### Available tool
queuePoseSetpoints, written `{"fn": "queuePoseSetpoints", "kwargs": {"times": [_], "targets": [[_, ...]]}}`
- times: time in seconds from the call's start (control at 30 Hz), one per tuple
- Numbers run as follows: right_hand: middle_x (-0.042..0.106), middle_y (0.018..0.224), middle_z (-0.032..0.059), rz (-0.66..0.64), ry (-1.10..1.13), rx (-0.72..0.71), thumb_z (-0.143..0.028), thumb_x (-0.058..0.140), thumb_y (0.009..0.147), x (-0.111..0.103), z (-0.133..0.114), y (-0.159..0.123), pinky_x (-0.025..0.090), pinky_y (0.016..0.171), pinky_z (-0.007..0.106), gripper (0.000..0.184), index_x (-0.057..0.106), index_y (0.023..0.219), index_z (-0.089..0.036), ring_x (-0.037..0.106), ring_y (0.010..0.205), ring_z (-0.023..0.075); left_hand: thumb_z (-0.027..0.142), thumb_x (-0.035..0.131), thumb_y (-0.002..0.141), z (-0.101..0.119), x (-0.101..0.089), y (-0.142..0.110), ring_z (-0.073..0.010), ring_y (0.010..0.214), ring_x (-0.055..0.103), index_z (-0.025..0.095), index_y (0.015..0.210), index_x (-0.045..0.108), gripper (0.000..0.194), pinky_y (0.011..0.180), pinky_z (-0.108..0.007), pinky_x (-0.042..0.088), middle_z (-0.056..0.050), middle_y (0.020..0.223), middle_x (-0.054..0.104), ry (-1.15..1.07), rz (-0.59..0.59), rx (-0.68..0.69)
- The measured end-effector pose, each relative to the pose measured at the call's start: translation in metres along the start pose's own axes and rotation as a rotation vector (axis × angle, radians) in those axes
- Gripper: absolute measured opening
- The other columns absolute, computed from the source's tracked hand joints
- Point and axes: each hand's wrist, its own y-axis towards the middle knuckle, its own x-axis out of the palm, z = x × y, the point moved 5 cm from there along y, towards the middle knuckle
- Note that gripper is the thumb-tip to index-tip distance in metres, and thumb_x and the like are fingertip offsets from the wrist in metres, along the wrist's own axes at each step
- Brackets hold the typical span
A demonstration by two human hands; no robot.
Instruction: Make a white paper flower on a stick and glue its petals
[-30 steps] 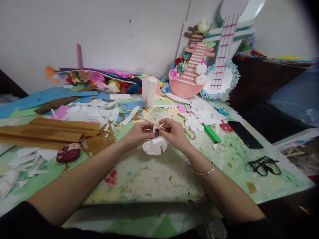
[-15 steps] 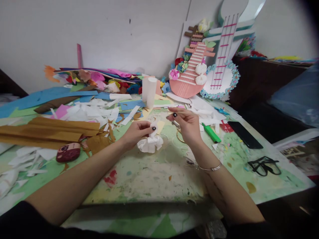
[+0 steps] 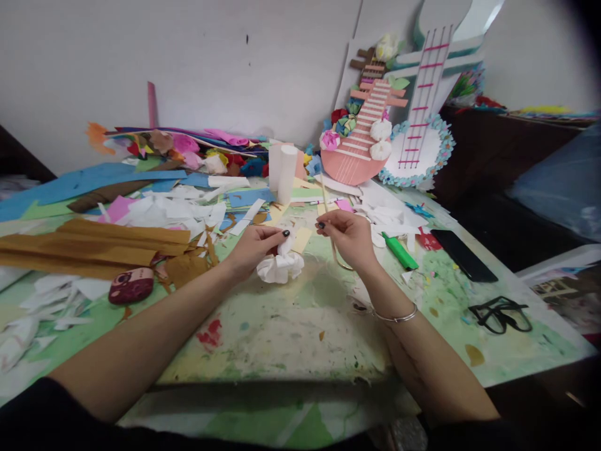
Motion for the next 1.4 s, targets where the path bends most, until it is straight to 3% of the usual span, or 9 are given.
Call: {"fn": "queuePoseSetpoints", "kwargs": {"times": [0.13,0.23,0.53,0.7,0.97,1.2,1.4], "targets": [[0.07,0.087,0.0015,-0.231,-0.173,-0.111,-0.013,0.043,0.082,0.011,-0.01,-0.006,0.047,0.061,0.026,0.02,0.058,0.093,-0.021,0.06,0.059,0.0083,0.04,0.08,0.06,0.002,-0.002,0.0,-0.0081,0.051,0.05,0.011,0.078,0.072,0.036,0.049,-0.021,0.037,-0.003,0.065,0.064,0.001,0.031,0.025],[0.072,0.085,-0.0004,-0.303,-0.365,-0.156,-0.01,0.042,0.084,0.014,-0.018,-0.011,0.042,0.063,0.026,0.031,0.053,0.11,-0.024,0.057,0.059,0.0092,0.037,0.081,0.059,0.005,-0.002,0.0,-0.0084,0.052,0.051,0.011,0.081,0.073,0.035,0.049,-0.021,0.038,-0.003,0.066,0.065,0.003,0.034,0.042],[0.073,0.081,-0.0002,-0.317,-0.537,-0.199,-0.012,0.041,0.087,0.015,-0.018,-0.009,0.041,0.07,0.026,0.042,0.062,0.121,-0.025,0.061,0.069,0.0127,0.028,0.082,0.056,0.005,-0.001,-0.002,-0.0111,0.057,0.056,0.01,0.077,0.074,0.029,0.055,-0.024,0.041,-0.006,0.071,0.069,-0.09,0.032,0.037],[0.072,0.079,0.0009,-0.336,-0.582,-0.224,-0.015,0.042,0.087,0.017,-0.022,-0.011,0.038,0.063,0.024,0.045,0.061,0.127,-0.027,0.055,0.06,0.0113,0.029,0.082,0.056,0.008,0.003,-0.003,-0.0109,0.057,0.055,0.011,0.076,0.075,0.027,0.056,-0.025,0.042,-0.004,0.068,0.068,-0.202,-0.003,0.045],[0.066,0.075,0.0003,-0.481,-0.634,-0.26,-0.003,0.035,0.08,0.031,-0.025,-0.019,0.038,0.067,0.021,0.063,0.05,0.138,-0.023,0.053,0.066,0.0098,0.028,0.08,0.059,0.007,-0.002,0.0,-0.0098,0.058,0.052,0.013,0.072,0.076,0.021,0.054,-0.022,0.037,-0.004,0.067,0.068,-0.054,0.055,0.173],[0.058,0.074,0.0011,-0.458,-0.705,-0.346,-0.008,0.034,0.088,0.032,-0.024,-0.019,0.034,0.065,0.022,0.055,0.05,0.137,-0.027,0.047,0.065,0.0099,0.025,0.084,0.05,0.009,0.003,-0.005,-0.0089,0.054,0.053,0.011,0.07,0.073,0.027,0.051,-0.021,0.04,-0.002,0.064,0.066,-0.237,0.025,0.055],[0.057,0.077,0.0019,-0.385,-0.877,-0.329,-0.007,0.035,0.088,0.033,-0.021,-0.021,0.027,0.058,0.023,0.058,0.048,0.138,-0.033,0.043,0.064,0.0104,0.032,0.086,0.052,0.004,0.004,-0.003,-0.0082,0.051,0.053,0.008,0.068,0.07,0.033,0.05,-0.021,0.041,-0.001,0.058,0.062,-0.277,0.047,-0.022]]}}
